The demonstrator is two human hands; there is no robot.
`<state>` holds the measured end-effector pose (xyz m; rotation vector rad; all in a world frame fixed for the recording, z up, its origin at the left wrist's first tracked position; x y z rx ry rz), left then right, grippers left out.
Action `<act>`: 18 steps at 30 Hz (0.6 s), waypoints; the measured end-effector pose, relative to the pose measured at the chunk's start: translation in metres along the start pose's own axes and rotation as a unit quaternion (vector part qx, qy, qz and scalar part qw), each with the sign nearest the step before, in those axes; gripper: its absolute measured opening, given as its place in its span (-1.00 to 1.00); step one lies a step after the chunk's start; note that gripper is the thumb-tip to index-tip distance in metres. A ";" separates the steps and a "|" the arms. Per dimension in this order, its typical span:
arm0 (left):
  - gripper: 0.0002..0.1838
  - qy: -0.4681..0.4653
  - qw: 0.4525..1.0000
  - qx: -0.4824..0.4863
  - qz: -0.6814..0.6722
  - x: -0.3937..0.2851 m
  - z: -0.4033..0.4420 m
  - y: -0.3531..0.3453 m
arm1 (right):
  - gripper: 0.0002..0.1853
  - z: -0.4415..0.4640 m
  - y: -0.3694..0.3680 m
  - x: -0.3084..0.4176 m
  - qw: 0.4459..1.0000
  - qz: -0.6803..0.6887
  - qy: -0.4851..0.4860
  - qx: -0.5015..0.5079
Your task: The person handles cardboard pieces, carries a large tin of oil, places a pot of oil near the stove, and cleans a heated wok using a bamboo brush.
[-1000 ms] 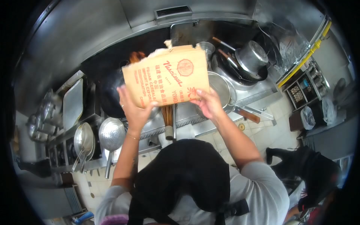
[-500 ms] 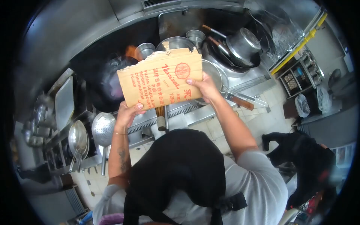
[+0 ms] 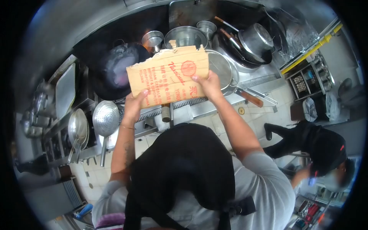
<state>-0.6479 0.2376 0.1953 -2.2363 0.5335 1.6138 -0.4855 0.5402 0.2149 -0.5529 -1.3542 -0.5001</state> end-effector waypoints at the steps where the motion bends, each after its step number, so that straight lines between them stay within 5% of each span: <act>1: -0.61 0.030 0.995 0.052 -0.078 0.000 -0.001 0.002 | -0.63 -0.003 -0.003 0.001 0.999 0.028 -0.032 0.026; 3: -0.60 0.065 0.980 0.107 -0.157 0.010 -0.004 0.016 | -0.65 0.001 -0.016 -0.009 0.998 0.017 -0.028 0.057; 5: -0.55 0.019 0.991 0.057 -0.121 0.026 -0.013 0.042 | -0.66 -0.002 -0.029 -0.009 0.997 -0.006 -0.016 0.071; 7: -0.51 -0.006 0.992 0.010 -0.127 0.033 -0.030 0.076 | -0.58 -0.012 -0.034 0.003 0.883 -0.454 0.065 0.104; 11: -0.42 -0.038 0.979 -0.155 -0.127 0.028 -0.067 0.182 | -0.47 -0.061 0.049 -0.013 0.882 -0.460 -0.017 0.104; 13: -0.39 -0.072 0.968 -0.161 -0.177 0.005 -0.088 0.187 | -0.42 -0.118 0.106 -0.082 0.929 -0.168 -0.326 0.049; 14: -0.39 -0.064 0.969 -0.158 -0.177 0.008 -0.091 0.190 | -0.42 -0.129 0.125 -0.102 0.926 -0.170 -0.333 0.044; 16: -0.37 -0.082 0.968 -0.138 -0.192 0.009 -0.091 0.195 | -0.35 -0.136 0.153 -0.121 0.947 0.098 -0.266 -0.155; 18: -0.35 -0.076 0.971 -0.131 -0.184 0.015 -0.082 0.188 | -0.31 -0.119 0.160 -0.129 0.937 0.176 -0.249 -0.173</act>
Point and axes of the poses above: each hand's wrist, its own z-axis towards the middle knuckle, its own y-axis out of the back of the hand, x = y × z, the point moved 8 cm from there along z, towards the middle knuckle, and after that the axes turned 9 degrees about y, right-handed, at the moved point
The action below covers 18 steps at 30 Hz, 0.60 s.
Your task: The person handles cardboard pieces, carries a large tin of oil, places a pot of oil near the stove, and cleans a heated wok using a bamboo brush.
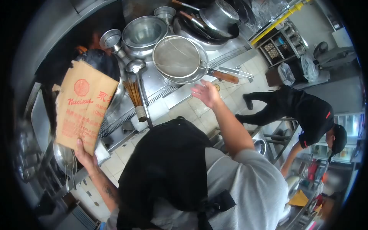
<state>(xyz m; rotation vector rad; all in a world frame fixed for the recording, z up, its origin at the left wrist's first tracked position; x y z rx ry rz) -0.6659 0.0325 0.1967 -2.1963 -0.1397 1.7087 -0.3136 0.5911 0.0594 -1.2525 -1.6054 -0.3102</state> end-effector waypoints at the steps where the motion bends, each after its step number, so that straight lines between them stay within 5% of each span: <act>1: -0.33 0.002 1.000 0.006 0.008 0.006 0.003 -0.004 | -0.27 0.007 -0.007 0.002 0.996 0.083 0.005 0.007; 9: -0.34 0.045 0.997 0.021 0.063 0.045 0.010 -0.044 | -0.56 0.085 -0.002 -0.019 0.995 -0.007 0.060 -0.077; 18: -0.41 0.070 0.991 -0.070 0.088 0.087 -0.026 -0.075 | -0.66 0.106 0.009 0.009 0.997 -0.069 -0.035 0.024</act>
Point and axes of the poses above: each hand's wrist, its own z-axis towards the middle knuckle, its own y-axis out of the back of the hand, x = y × z, the point moved 8 cm from there along z, towards the middle knuckle, and after that the axes turned 9 degrees about y, right-handed, at the moved point
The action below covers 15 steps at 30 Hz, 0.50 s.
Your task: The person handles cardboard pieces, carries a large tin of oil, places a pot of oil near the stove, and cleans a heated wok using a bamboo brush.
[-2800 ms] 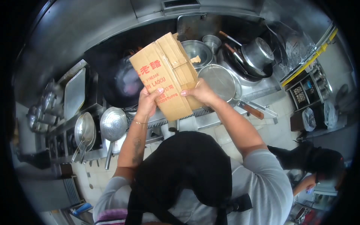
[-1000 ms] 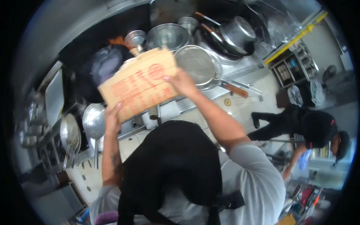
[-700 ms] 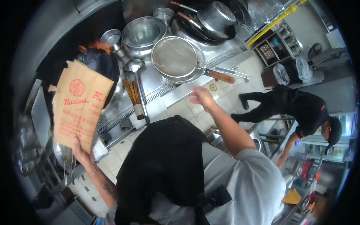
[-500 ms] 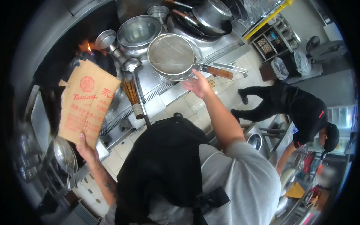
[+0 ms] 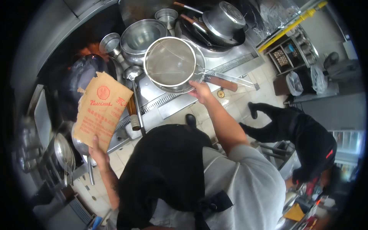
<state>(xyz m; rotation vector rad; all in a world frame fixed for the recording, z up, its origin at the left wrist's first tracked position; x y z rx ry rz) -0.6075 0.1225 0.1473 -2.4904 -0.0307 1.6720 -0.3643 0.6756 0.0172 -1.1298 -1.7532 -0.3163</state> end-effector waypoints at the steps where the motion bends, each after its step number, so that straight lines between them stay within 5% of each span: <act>1: -0.41 -0.009 1.000 -0.001 -0.029 0.003 -0.014 -0.019 | -0.66 0.006 0.005 -0.001 1.000 -0.001 -0.004 0.009; 4: -0.40 -0.019 0.999 -0.014 -0.048 0.025 -0.028 -0.051 | -0.66 0.018 0.007 0.003 0.997 0.046 -0.014 0.061; 8: -0.44 -0.010 1.000 -0.014 -0.024 0.060 -0.034 -0.085 | -0.75 0.040 0.041 0.022 0.997 0.081 0.007 0.010; 15: -0.55 0.015 0.994 0.026 0.101 0.107 -0.008 -0.169 | -0.77 0.008 0.081 0.136 0.992 0.091 0.057 0.073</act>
Point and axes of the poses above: each hand's wrist, its own z-axis towards the middle knuckle, its own y-axis out of the back of the hand, x = y × z, the point moved 8 cm from there along z, towards the middle knuckle, and after that the axes turned 9 degrees about y, right-handed, at the moved point
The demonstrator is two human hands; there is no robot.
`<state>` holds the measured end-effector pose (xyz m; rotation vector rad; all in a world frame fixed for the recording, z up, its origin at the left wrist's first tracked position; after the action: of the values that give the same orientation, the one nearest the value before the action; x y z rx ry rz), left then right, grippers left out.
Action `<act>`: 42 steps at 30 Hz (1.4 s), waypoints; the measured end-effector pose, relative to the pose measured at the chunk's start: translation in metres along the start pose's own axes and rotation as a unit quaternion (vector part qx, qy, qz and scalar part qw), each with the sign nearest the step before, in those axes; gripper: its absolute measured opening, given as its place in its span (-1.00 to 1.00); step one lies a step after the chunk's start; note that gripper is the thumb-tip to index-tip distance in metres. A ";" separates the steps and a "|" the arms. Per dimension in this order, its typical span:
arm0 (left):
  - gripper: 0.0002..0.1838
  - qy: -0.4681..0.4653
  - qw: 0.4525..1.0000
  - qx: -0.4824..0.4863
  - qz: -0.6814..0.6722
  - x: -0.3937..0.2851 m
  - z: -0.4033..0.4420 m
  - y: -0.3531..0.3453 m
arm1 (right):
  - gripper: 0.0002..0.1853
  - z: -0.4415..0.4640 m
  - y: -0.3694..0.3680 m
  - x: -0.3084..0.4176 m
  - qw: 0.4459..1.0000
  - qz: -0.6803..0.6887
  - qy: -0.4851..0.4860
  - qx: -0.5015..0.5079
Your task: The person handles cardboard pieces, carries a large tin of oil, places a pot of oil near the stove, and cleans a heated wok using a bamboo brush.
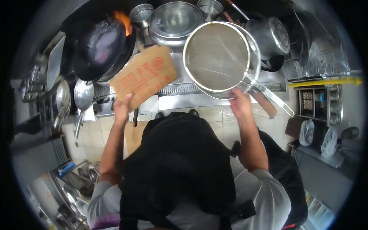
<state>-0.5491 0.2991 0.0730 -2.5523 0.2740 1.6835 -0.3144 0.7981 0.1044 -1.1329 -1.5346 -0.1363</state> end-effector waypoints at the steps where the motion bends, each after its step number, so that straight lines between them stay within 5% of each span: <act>1: -0.56 0.019 1.000 0.011 0.005 0.002 0.008 -0.022 | -0.76 -0.004 0.007 0.015 1.000 -0.020 0.009 -0.011; 10: -0.54 0.219 0.957 0.184 -0.042 0.121 0.130 -0.175 | -0.70 -0.054 0.075 0.056 0.991 -0.042 0.041 -0.123; 14: -0.53 0.236 0.941 0.130 0.206 0.163 0.158 -0.178 | -0.68 -0.076 0.085 0.063 0.985 -0.021 0.067 -0.155; 16: -0.39 0.154 0.827 0.145 0.521 0.131 0.156 -0.184 | -0.66 -0.088 0.089 0.066 0.983 -0.027 0.074 -0.167; 18: -0.24 0.206 0.830 0.071 0.513 0.101 0.132 -0.189 | -0.65 -0.092 0.086 0.069 0.982 -0.022 0.107 -0.151; 20: -0.20 -0.054 0.753 0.003 0.656 0.029 0.103 -0.217 | -0.65 -0.096 0.076 0.073 0.981 -0.019 0.108 -0.159; 21: -0.20 -0.054 0.752 0.005 0.657 0.058 0.121 -0.221 | -0.65 -0.099 0.074 0.073 0.980 -0.015 0.109 -0.166; 23: -0.23 -0.445 0.533 0.138 0.707 0.123 0.130 -0.286 | -0.65 -0.099 0.074 0.071 0.979 -0.010 0.111 -0.170; 24: -0.23 -0.445 0.534 0.140 0.706 0.112 0.128 -0.291 | -0.66 -0.098 0.074 0.071 0.978 -0.006 0.113 -0.172; 26: -0.24 -0.183 0.583 0.333 0.718 0.105 0.125 -0.302 | -0.66 -0.099 0.074 0.069 0.975 -0.009 0.109 -0.192; 33: -0.18 -0.160 0.599 0.263 0.739 0.083 0.104 -0.304 | -0.64 -0.084 0.048 0.052 0.978 -0.040 0.077 -0.192; 36: -0.15 -0.136 0.567 0.274 0.765 0.082 0.093 -0.296 | -0.62 -0.068 0.043 0.040 0.980 -0.048 0.066 -0.182; 42: -0.04 -0.154 0.647 0.162 0.729 0.094 0.117 -0.278 | -0.64 -0.031 -0.004 0.003 0.993 -0.018 0.029 -0.116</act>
<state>-0.5672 0.5802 -0.0702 -1.4154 2.7605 1.8279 -0.2948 0.7779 0.1192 -1.2710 -1.5152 -0.3781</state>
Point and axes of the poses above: each hand's wrist, its own z-axis towards the middle knuckle, its own y-axis out of the back of the hand, x = y × z, the point moved 8 cm from there along z, towards the middle knuckle, and after that the axes turned 9 degrees about y, right-handed, at the moved point
